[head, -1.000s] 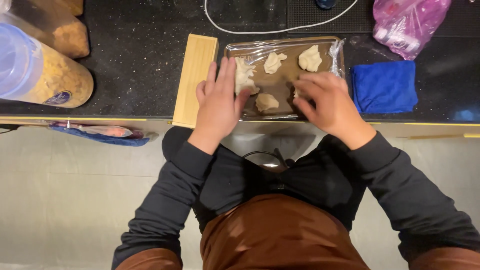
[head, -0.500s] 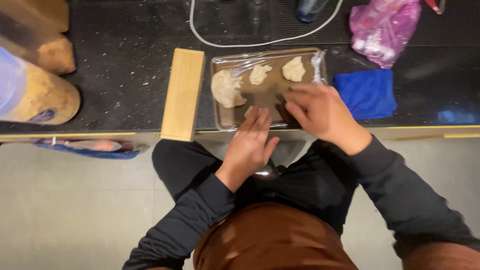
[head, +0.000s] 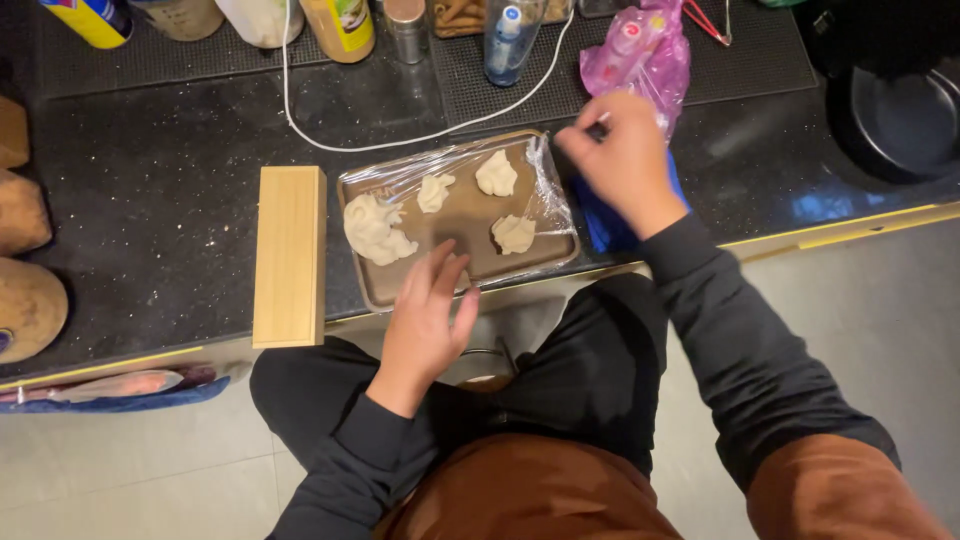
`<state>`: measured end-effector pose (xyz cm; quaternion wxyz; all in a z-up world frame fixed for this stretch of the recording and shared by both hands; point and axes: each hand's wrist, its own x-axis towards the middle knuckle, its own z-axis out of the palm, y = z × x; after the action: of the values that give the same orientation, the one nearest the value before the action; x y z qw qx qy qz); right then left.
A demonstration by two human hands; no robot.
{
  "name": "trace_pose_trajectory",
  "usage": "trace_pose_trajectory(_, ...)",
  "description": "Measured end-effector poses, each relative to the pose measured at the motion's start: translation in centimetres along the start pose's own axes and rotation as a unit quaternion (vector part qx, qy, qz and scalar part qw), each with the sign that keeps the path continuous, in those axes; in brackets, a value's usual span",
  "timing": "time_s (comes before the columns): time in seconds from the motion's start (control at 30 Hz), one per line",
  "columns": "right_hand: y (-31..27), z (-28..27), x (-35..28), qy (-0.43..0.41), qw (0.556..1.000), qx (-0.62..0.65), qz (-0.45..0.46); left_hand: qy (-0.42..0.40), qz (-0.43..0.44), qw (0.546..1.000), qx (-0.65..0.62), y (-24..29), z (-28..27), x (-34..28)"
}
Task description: Shaping dough pieces, adding filling, and decorating them with a food coloring tube
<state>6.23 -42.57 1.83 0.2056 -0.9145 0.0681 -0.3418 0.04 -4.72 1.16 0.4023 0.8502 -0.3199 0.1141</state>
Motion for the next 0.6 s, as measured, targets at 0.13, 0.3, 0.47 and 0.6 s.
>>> trace_pose_trajectory(0.13, 2.3, 0.1, 4.3, 0.023, 1.000, 0.013, 0.012, 0.004, -0.007, 1.000, -0.011, 0.6, -0.2, -0.2)
trace_pose_trajectory(0.3, 6.0, -0.9, 9.4, -0.084, 0.977, -0.029, -0.193, 0.046, 0.021, 0.998, -0.032, 2.5, -1.1, -0.5)
trace_pose_trajectory(0.47, 5.4, -1.5, 8.7, -0.096, 0.978, -0.067, -0.173, 0.037, 0.005, 0.998, -0.057, 3.6, -2.0, -1.4)
trace_pose_trajectory(0.6, 6.1, -1.6, 6.0, -0.062, 0.970, -0.102, -0.212, 0.036, 0.007, 0.997, -0.072, 4.0, -2.3, -1.8)
